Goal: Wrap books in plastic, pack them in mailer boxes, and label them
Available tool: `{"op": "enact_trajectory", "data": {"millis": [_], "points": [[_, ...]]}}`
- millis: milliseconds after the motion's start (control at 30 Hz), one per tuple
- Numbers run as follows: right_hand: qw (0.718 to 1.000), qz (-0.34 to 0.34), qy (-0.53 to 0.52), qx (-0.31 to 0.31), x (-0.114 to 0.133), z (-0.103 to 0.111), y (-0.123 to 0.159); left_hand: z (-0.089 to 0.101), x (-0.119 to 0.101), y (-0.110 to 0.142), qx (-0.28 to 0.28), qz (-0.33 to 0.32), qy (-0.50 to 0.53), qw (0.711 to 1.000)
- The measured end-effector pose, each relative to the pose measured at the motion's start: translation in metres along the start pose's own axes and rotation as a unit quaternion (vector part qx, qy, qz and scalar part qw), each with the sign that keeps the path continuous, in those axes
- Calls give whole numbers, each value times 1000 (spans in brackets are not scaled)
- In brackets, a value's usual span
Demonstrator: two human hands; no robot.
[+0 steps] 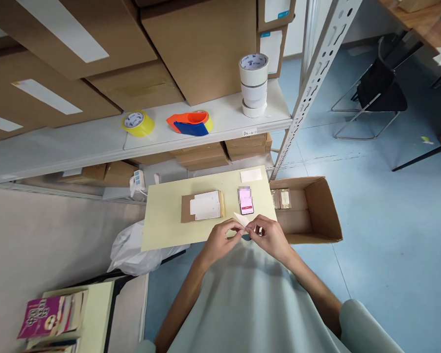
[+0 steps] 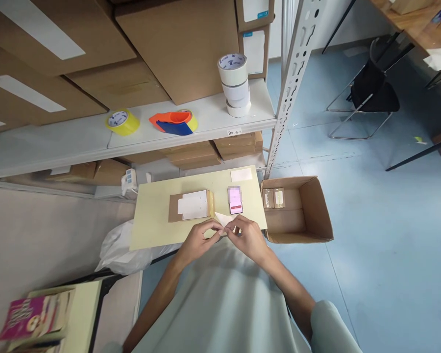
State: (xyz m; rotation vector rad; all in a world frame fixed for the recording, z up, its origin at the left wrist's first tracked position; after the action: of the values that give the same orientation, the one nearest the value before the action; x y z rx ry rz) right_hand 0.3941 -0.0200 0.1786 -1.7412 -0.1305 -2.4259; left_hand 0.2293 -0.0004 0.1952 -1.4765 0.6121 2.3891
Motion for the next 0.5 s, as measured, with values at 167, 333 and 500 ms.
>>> {"op": "enact_trajectory", "data": {"millis": [167, 333, 500], "points": [[1000, -29, -9, 1, -9, 4, -4, 10, 11, 1, -33, 25, -33, 999], [996, -75, -38, -8, -25, 9, -6, 30, 32, 6, -100, 60, -46, 992], [993, -100, -64, -3, -29, 2, -10, 45, 40, 11, -139, 68, -23, 988]]}}
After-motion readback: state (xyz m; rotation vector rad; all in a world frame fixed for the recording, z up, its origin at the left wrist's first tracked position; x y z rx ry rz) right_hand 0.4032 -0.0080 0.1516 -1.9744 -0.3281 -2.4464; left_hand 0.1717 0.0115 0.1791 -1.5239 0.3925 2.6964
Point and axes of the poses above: each hand's wrist, its own y-axis away from the middle knuckle, its own z-axis out of the back of the hand, x = y × z, the point moved 7 cm from there along -y, towards the middle knuckle, and after that the axes turned 3 degrees about z, right-handed, at the moved point
